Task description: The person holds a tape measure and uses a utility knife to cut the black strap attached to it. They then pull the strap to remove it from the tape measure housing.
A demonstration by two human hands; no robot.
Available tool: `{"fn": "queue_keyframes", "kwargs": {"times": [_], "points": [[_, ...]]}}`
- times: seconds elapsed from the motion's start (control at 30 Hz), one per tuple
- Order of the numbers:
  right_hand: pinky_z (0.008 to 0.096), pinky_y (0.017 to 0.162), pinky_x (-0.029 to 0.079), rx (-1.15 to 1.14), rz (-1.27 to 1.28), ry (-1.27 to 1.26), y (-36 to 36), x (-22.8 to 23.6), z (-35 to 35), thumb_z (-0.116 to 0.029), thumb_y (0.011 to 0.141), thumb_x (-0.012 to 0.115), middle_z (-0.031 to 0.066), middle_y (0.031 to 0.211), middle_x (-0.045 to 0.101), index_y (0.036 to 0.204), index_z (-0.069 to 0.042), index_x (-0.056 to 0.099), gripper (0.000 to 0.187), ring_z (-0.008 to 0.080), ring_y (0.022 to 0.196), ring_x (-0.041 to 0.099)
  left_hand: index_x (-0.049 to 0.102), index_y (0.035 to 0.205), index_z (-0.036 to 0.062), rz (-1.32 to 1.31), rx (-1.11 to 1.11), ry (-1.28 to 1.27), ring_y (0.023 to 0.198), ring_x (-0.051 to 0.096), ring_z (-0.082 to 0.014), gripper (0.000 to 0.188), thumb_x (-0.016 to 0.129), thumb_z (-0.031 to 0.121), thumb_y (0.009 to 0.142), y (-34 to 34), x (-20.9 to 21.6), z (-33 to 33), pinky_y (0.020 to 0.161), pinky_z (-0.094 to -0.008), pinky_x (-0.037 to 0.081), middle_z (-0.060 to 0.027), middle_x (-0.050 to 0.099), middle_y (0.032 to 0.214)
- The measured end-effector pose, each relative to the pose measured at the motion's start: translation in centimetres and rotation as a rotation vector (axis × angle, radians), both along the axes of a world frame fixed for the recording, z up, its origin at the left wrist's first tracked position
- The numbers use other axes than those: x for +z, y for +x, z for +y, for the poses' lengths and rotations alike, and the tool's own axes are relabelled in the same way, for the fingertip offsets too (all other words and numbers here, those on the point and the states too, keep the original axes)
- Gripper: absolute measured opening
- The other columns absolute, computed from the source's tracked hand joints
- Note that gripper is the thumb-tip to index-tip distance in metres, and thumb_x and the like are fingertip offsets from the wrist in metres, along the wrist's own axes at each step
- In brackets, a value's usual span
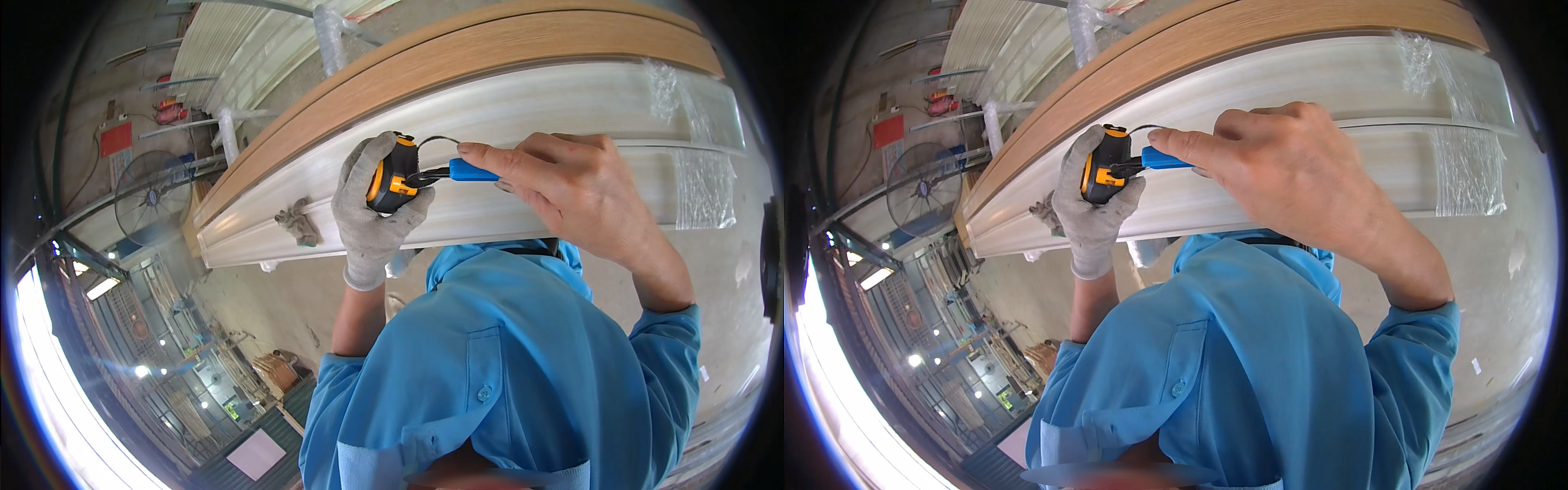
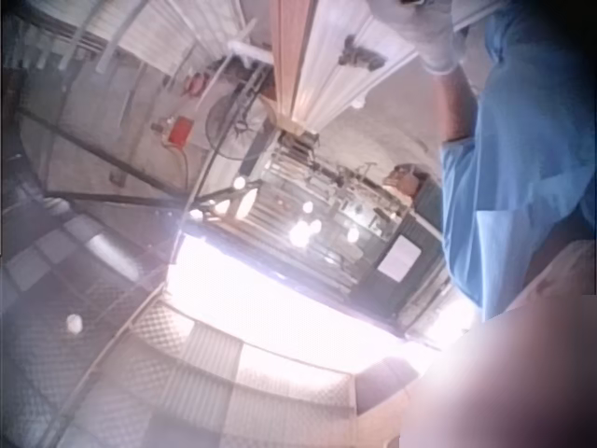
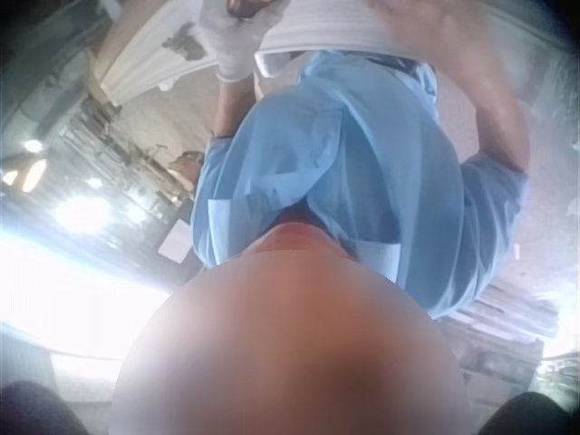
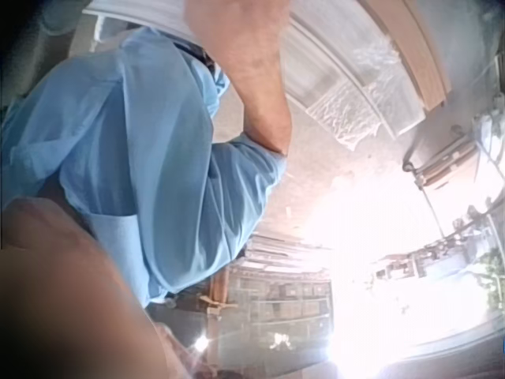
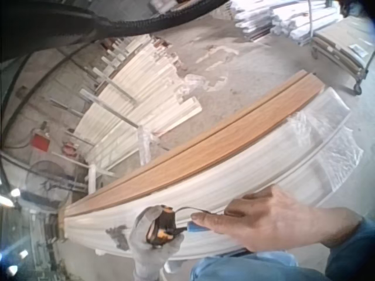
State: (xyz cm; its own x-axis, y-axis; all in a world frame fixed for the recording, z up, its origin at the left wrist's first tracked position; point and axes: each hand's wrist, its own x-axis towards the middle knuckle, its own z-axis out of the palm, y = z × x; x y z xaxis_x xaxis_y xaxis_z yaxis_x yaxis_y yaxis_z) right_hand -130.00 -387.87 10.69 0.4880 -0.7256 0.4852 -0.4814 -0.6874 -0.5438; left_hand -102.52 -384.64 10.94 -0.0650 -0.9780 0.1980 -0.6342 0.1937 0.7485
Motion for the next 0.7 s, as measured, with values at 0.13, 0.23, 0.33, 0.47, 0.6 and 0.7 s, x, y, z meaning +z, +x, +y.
{"fn": "queue_keyframes", "kwargs": {"times": [0.13,0.23,0.33,0.47,0.6,0.7], "points": [[0.0323,0.054,0.054,0.025,0.004,0.069,-0.02,-0.24,0.23,-0.007,0.082,0.075,0.0045,0.071,0.066,0.128,-0.017,0.075,0.047,0.0182,0.060,0.065,0.064,0.134,0.0047,0.042,-0.008,0.011,0.113,0.069,-0.0315,0.074,0.091,0.006,0.065,-0.13,-0.14,-0.04,0.095,-0.0393,0.059,-0.0187,0.065,0.129],[0.0334,0.048,0.049,0.013,-0.027,0.025,0.29,-0.44,0.14,-0.007,0.078,0.070,0.0023,0.064,0.058,0.125,-0.018,0.076,0.048,0.0193,0.055,0.061,0.064,0.134,0.0046,0.034,-0.019,-0.007,0.113,0.070,-0.0313,0.074,0.092,0.007,0.065,-0.16,-0.18,-0.09,0.094,-0.0391,0.059,-0.0186,0.065,0.129],[0.0327,0.051,0.052,0.028,-0.019,0.054,0.25,-0.36,0.14,-0.007,0.081,0.072,0.0036,0.066,0.062,0.126,-0.017,0.076,0.046,0.0188,0.057,0.063,0.064,0.133,0.0048,0.034,-0.030,-0.006,0.112,0.070,-0.0307,0.074,0.092,0.007,0.064,-0.17,-0.21,-0.10,0.093,-0.0387,0.059,-0.0186,0.065,0.128],[0.0313,0.057,0.056,0.051,-0.006,0.105,-0.28,-0.02,0.22,-0.008,0.086,0.077,0.0065,0.073,0.070,0.128,-0.016,0.076,0.043,0.0174,0.062,0.067,0.065,0.133,0.0055,0.016,-0.023,0.000,0.111,0.070,-0.0306,0.074,0.092,0.007,0.064,-0.18,-0.20,-0.06,0.092,-0.0382,0.059,-0.0185,0.065,0.127],[0.0334,0.047,0.049,0.012,-0.051,0.038,0.08,-0.30,0.02,-0.015,0.088,0.073,0.0031,0.061,0.058,0.121,-0.018,0.077,0.033,0.0191,0.053,0.061,0.065,0.133,0.0061,0.022,-0.037,-0.034,0.110,0.070,-0.0304,0.074,0.092,0.007,0.064,-0.14,-0.22,-0.22,0.092,-0.0380,0.059,-0.0183,0.065,0.126],[0.0335,0.047,0.049,0.029,-0.066,0.041,0.20,-0.59,-0.03,-0.015,0.088,0.073,0.0033,0.060,0.057,0.121,-0.018,0.077,0.033,0.0196,0.052,0.060,0.065,0.133,0.0065,-0.004,-0.037,-0.027,0.109,0.070,-0.0305,0.074,0.091,0.006,0.064,-0.12,-0.12,-0.23,0.092,-0.0382,0.059,-0.0185,0.065,0.125]]}}
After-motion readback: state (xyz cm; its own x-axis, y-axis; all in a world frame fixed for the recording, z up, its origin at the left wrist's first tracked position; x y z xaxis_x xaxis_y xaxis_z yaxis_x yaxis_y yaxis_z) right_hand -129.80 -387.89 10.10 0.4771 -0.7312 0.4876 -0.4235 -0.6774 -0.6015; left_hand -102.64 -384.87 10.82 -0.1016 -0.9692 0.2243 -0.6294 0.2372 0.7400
